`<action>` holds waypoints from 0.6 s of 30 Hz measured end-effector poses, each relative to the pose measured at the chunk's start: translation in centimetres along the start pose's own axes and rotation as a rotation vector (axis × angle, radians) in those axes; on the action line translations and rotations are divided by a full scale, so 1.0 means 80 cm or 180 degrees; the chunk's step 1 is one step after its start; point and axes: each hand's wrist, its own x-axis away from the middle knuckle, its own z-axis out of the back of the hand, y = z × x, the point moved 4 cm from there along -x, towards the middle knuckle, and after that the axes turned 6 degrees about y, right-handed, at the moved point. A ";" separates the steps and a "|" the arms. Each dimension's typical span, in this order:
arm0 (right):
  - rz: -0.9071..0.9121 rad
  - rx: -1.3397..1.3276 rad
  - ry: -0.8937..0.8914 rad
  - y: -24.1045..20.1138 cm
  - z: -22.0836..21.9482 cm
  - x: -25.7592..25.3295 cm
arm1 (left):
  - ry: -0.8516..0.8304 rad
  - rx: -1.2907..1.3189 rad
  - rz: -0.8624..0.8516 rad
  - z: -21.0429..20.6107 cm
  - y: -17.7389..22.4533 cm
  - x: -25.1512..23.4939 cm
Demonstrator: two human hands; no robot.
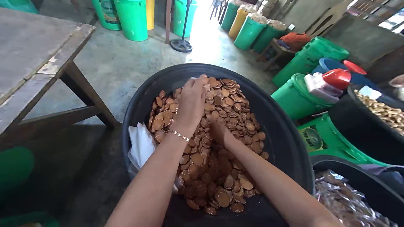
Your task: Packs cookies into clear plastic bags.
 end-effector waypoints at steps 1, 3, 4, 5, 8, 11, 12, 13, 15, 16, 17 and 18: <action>-0.0017 0.0057 -0.0168 -0.003 -0.007 -0.010 | -0.0137 -0.0051 0.0010 -0.006 -0.003 0.000; -0.0067 -0.0117 -0.0145 -0.003 -0.009 -0.019 | -0.0487 -0.0257 0.0093 -0.018 -0.010 0.000; -0.0076 -0.0383 0.0080 0.001 -0.002 -0.020 | -0.0719 -0.0383 0.0153 -0.024 -0.015 -0.001; -0.0091 -0.0779 0.0401 0.009 0.007 -0.020 | -0.0979 -0.0515 0.0184 -0.032 -0.021 0.000; -0.0493 -0.3168 0.1172 0.043 0.030 -0.019 | -0.2020 -0.0978 0.0420 -0.057 -0.032 0.009; -0.0422 -0.4424 0.1010 0.038 0.063 0.005 | -0.2392 -0.0973 0.0759 -0.076 -0.041 0.017; -0.0090 -0.3838 0.0867 0.028 0.074 0.016 | -0.2300 -0.0780 0.0794 -0.081 -0.043 0.017; 0.0257 -0.2919 0.0764 0.016 0.084 0.027 | -0.2141 -0.0516 0.0762 -0.085 -0.044 0.017; 0.0585 -0.1028 0.0695 -0.011 0.096 0.043 | -0.1860 -0.0061 0.0543 -0.092 -0.037 0.017; 0.0544 -0.0442 0.0705 -0.020 0.097 0.047 | -0.1725 0.0078 0.0411 -0.095 -0.033 0.019; 0.0447 -0.0152 0.0724 -0.023 0.096 0.048 | -0.1556 0.0167 0.0287 -0.097 -0.026 0.021; 0.0306 -0.0170 0.0715 -0.021 0.095 0.046 | -0.1382 0.0200 0.0153 -0.098 -0.019 0.023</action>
